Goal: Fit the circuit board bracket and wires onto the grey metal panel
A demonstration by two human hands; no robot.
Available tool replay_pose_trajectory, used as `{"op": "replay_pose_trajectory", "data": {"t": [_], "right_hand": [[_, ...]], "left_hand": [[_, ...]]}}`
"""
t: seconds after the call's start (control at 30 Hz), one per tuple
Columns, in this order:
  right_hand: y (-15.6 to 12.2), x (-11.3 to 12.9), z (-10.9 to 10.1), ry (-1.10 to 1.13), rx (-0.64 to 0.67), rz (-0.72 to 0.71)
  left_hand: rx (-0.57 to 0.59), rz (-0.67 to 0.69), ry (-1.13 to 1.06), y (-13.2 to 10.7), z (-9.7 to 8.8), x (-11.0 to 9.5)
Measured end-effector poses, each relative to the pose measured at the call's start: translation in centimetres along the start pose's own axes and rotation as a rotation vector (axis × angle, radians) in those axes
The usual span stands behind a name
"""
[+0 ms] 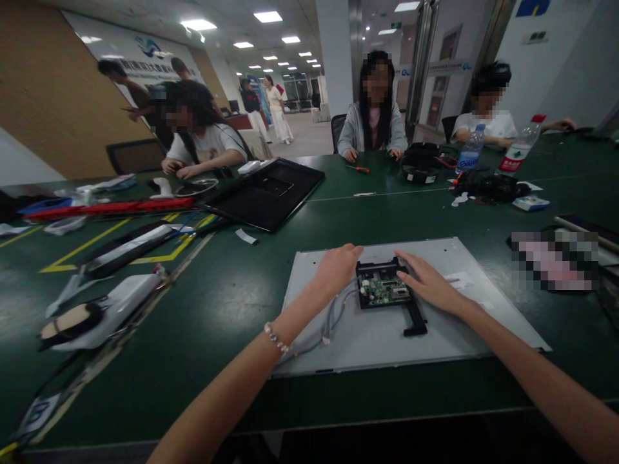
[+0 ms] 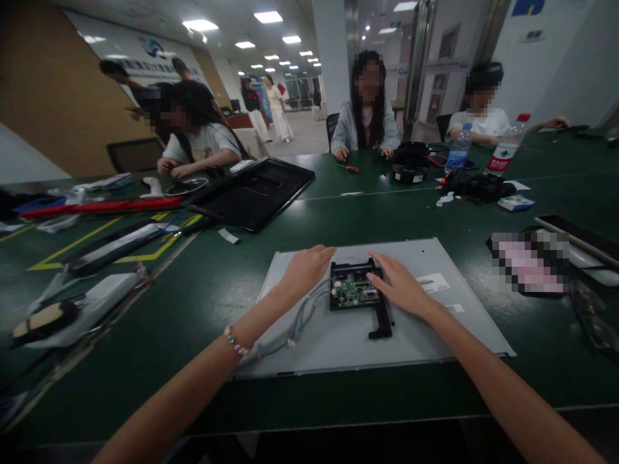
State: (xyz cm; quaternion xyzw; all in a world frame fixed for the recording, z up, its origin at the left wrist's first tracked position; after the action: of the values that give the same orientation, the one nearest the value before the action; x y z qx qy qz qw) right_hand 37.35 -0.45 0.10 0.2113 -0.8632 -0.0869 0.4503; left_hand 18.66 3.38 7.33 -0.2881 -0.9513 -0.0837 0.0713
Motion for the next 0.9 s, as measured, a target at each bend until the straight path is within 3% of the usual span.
{"op": "replay_pose_trajectory", "data": {"t": [0.1, 0.27, 0.5, 0.9], "right_hand": [[0.0, 0.0, 0.2, -0.017, 0.007, -0.021], [0.1, 0.3, 0.3, -0.052, 0.021, -0.041], [0.0, 0.3, 0.6, -0.114, 0.052, -0.06], [0.0, 0.5, 0.7, -0.109, 0.067, -0.056]], "left_hand": [[0.013, 0.066, 0.01, 1.2, 0.6, -2.8], [-0.008, 0.141, -0.008, 2.7, 2.1, -4.6], [-0.062, 0.172, -0.021, 2.6, 3.2, -5.5], [-0.068, 0.272, 0.045, 2.8, 3.1, -6.3]]}}
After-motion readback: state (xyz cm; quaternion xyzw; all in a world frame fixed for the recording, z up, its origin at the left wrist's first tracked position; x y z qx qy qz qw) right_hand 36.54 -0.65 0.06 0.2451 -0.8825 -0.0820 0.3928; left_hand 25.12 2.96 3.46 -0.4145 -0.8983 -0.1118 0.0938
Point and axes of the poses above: each hand's wrist, its own y-axis towards the middle knuckle, its own z-axis out of the palm, x = y × z, the point moved 7 cm from there along y, towards the middle knuckle, and after that the axes turned 8 degrees about y, right-handed, at the moved point
